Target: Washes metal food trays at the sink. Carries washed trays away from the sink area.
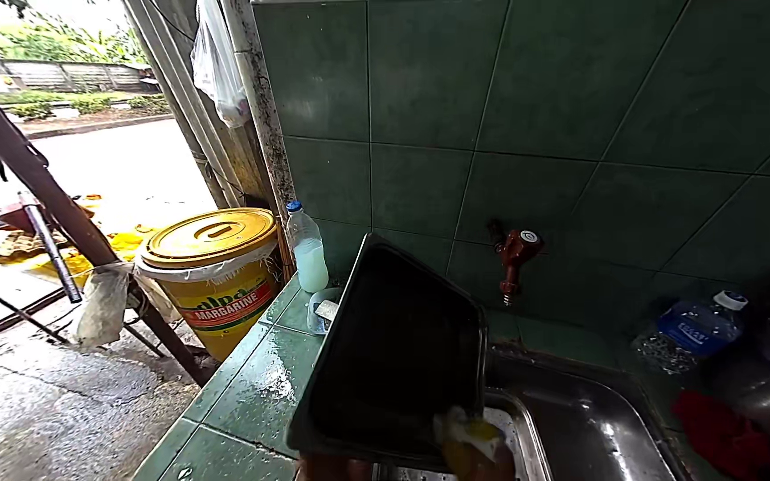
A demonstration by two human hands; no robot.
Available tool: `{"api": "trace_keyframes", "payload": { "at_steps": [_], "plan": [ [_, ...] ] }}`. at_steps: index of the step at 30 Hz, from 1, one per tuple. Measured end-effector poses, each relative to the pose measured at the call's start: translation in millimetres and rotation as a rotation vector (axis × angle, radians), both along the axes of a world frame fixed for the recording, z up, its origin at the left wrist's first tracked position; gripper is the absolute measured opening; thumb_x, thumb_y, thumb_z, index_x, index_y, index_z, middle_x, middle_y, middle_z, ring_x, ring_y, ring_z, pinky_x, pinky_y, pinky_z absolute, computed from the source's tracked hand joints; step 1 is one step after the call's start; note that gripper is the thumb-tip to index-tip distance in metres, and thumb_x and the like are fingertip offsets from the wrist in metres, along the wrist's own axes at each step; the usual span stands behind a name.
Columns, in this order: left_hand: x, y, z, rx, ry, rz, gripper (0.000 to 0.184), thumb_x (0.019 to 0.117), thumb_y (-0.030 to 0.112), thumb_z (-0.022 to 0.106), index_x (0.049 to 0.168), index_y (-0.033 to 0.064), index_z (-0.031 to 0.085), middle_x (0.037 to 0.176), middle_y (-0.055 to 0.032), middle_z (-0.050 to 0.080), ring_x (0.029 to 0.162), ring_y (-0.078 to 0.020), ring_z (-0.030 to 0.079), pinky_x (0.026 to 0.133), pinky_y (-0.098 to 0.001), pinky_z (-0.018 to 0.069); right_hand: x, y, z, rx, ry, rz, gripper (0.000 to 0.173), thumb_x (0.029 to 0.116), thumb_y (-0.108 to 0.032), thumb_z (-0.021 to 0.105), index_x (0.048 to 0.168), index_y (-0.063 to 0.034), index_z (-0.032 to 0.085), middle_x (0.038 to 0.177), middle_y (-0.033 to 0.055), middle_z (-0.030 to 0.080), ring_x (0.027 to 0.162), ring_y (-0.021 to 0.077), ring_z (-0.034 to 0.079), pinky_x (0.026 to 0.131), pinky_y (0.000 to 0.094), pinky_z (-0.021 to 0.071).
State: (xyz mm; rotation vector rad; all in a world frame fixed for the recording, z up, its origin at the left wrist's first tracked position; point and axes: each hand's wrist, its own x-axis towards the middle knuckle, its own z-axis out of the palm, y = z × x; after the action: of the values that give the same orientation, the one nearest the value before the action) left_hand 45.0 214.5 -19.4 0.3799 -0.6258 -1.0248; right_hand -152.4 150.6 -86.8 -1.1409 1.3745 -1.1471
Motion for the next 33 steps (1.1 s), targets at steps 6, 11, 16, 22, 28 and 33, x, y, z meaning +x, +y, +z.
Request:
{"api": "trace_keyframes", "payload": {
  "at_steps": [6, 11, 16, 22, 28, 33],
  "plan": [
    [-65, -11, -86, 0.283, -0.512, 0.334, 0.097, 0.0741, 0.038, 0.088, 0.138, -0.0153, 0.037, 0.127, -0.0176, 0.062, 0.118, -0.0117, 0.062, 0.105, -0.03, 0.0508, 42, 37, 11, 0.166, -0.263, 0.131, 0.03, 0.0987, -0.005, 0.058, 0.125, 0.0095, 0.056, 0.107, 0.0151, 0.068, 0.095, 0.0162, 0.068, 0.084, 0.036, 0.0603],
    [-73, -1, -75, 0.455, -0.528, 0.395, 0.048, 0.0785, 0.001, 0.069, 0.12, -0.0154, 0.05, 0.108, -0.0136, 0.067, 0.104, -0.0078, 0.066, 0.096, -0.0278, 0.0545, 14, 11, 5, -0.114, 0.193, 0.08, 0.049, 0.0851, -0.009, 0.072, 0.123, 0.018, 0.057, 0.108, 0.0288, 0.068, 0.103, 0.0319, 0.069, 0.094, 0.0478, 0.0562],
    [-58, 20, -57, 0.543, -0.527, 0.135, 0.086, 0.0804, 0.005, 0.063, 0.149, -0.017, 0.016, 0.137, -0.0282, 0.049, 0.125, -0.0162, 0.056, 0.106, -0.0315, 0.0473, -37, -76, -14, 0.017, 0.376, -0.014, 0.052, 0.086, -0.017, 0.076, 0.124, 0.0143, 0.059, 0.11, 0.032, 0.066, 0.1, 0.041, 0.068, 0.089, 0.0587, 0.0551],
    [-49, 12, -53, 0.6, -0.632, 0.082, 0.08, 0.1005, 0.015, 0.051, 0.156, -0.0153, 0.002, 0.157, -0.0391, 0.023, 0.146, -0.0278, 0.037, 0.12, -0.035, 0.0329, -44, -86, 23, -0.424, 0.918, -0.215, 0.051, 0.0767, -0.01, 0.084, 0.12, 0.0102, 0.066, 0.112, 0.0341, 0.068, 0.099, 0.0515, 0.069, 0.083, 0.067, 0.0542],
    [-57, -6, -59, 0.53, -0.55, -0.031, 0.081, 0.1036, 0.021, 0.049, 0.158, -0.0109, -0.003, 0.161, -0.0337, 0.02, 0.148, -0.0227, 0.035, 0.122, -0.0338, 0.0308, 4, -15, 19, -0.451, 0.793, 0.487, 0.059, 0.0864, -0.031, 0.078, 0.136, -0.0015, 0.065, 0.148, 0.0274, 0.053, 0.138, 0.0512, 0.047, 0.112, 0.0651, 0.0403],
    [-41, -4, -59, 0.522, -0.52, -0.039, 0.084, 0.0994, 0.011, 0.053, 0.158, -0.0088, -0.004, 0.159, -0.0312, 0.025, 0.142, -0.0171, 0.043, 0.117, -0.0302, 0.0373, -6, -12, -9, -0.602, 0.555, 0.651, 0.042, 0.085, -0.019, 0.075, 0.125, -0.0049, 0.073, 0.145, 0.0262, 0.056, 0.137, 0.0443, 0.05, 0.113, 0.0604, 0.0426]
  ]
}}
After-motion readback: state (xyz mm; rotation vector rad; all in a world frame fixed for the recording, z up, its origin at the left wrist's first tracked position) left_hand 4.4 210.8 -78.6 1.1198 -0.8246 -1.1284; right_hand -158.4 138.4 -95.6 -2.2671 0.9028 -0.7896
